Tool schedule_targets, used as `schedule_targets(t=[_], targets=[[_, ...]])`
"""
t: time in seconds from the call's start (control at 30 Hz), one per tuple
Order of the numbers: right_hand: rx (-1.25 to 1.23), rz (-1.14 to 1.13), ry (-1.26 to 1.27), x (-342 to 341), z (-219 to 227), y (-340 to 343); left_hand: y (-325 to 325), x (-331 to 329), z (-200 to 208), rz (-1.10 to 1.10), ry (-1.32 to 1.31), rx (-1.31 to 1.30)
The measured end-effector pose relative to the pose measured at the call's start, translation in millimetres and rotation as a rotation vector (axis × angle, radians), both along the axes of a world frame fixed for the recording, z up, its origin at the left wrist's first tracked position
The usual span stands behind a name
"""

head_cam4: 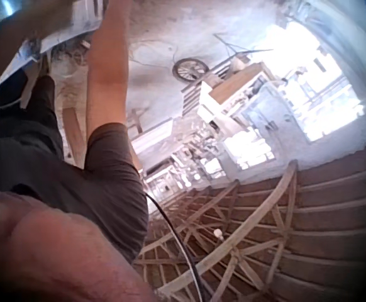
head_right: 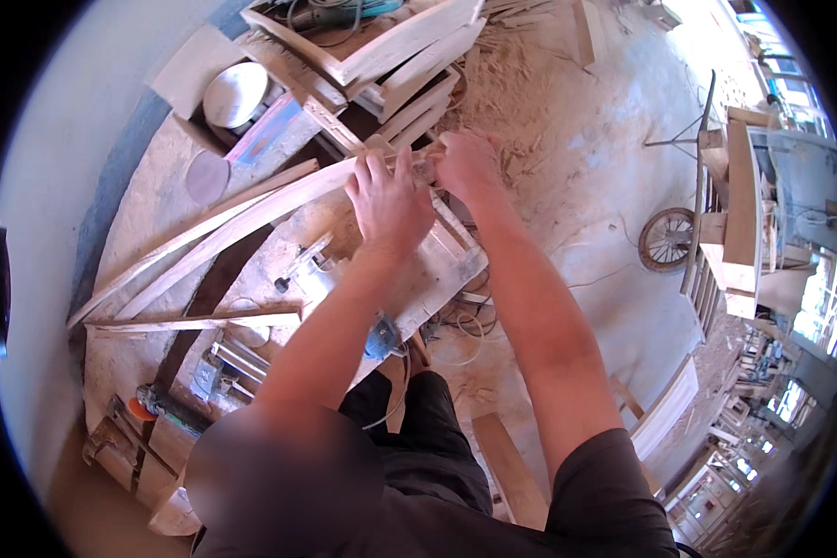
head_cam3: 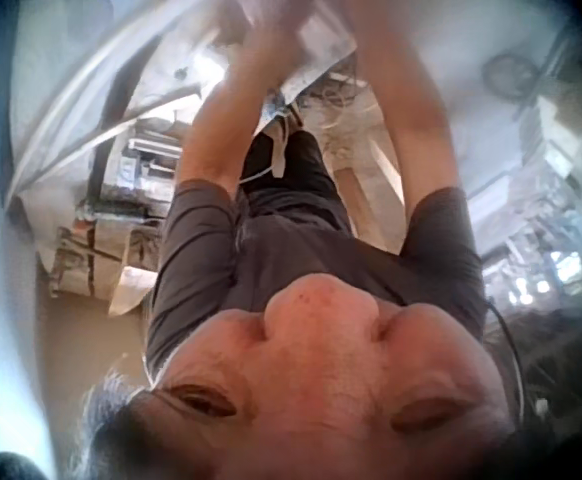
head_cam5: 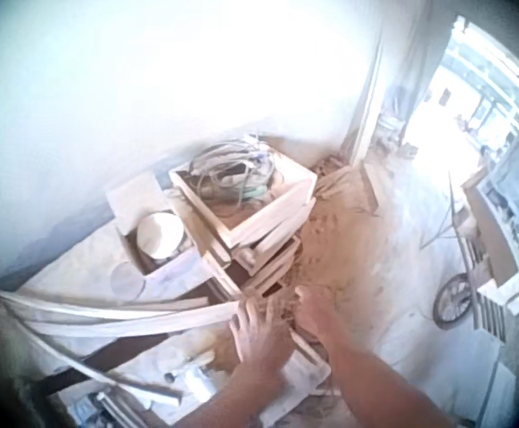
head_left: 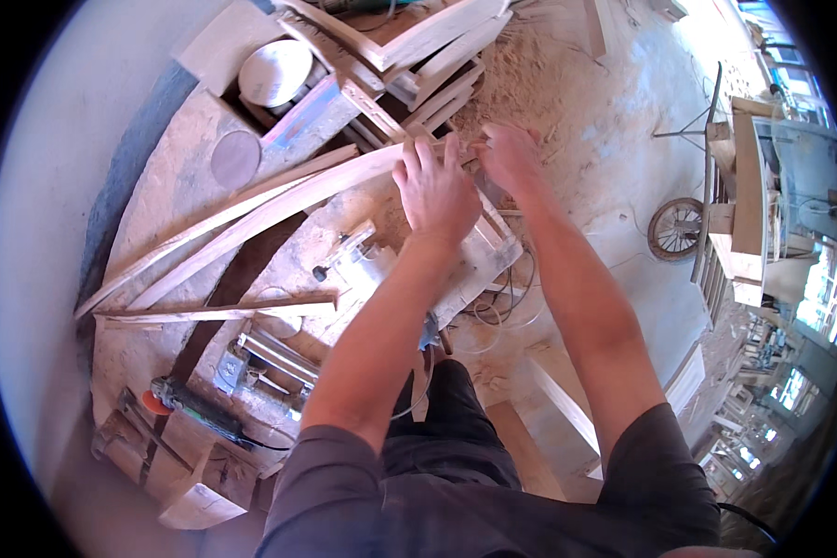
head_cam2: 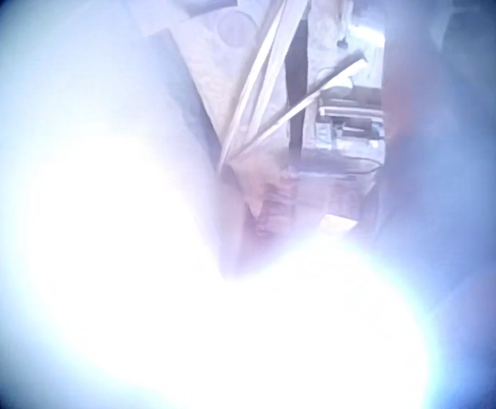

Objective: The person assembles wooden parts by hammering a small strip into a groove on a curved wooden piece, then uses a power sander to smooth the strip. The person repeatedly checks fit and alignment, removes and reinserts the strip, and continues sanding and hammering to secure it.

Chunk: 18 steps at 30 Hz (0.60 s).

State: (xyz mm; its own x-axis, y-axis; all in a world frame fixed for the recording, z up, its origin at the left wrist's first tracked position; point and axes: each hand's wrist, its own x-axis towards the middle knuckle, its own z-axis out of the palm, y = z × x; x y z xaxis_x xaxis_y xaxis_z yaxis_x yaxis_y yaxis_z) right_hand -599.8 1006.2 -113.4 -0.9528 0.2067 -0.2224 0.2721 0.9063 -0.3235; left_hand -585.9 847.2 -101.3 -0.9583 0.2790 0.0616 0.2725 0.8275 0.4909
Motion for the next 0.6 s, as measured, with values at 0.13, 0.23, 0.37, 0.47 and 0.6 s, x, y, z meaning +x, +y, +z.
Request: schedule_targets(t=[0.13, 0.23, 0.37, 0.47, 0.6], targets=[[0.091, -0.008, 0.120, 4, 11, -8, -61, -48, 12, -0.084, -0.049, -0.023], [0.270, 0.284, 0.123, 5, -7, 10, -91, -60, -2, -0.153, -0.250, 0.146], [-0.143, 0.630, 0.091, 17, -7, 36, -68, -38, -7, -0.196, -0.254, 0.117], [-0.152, 0.360, -0.107, 24, 25, 10, -77, -13, 24, -0.185, -0.126, 0.080], [0.069, 0.282, 0.018, 21, 31, 16, -105, 5, 44, -0.172, -0.124, 0.170]])
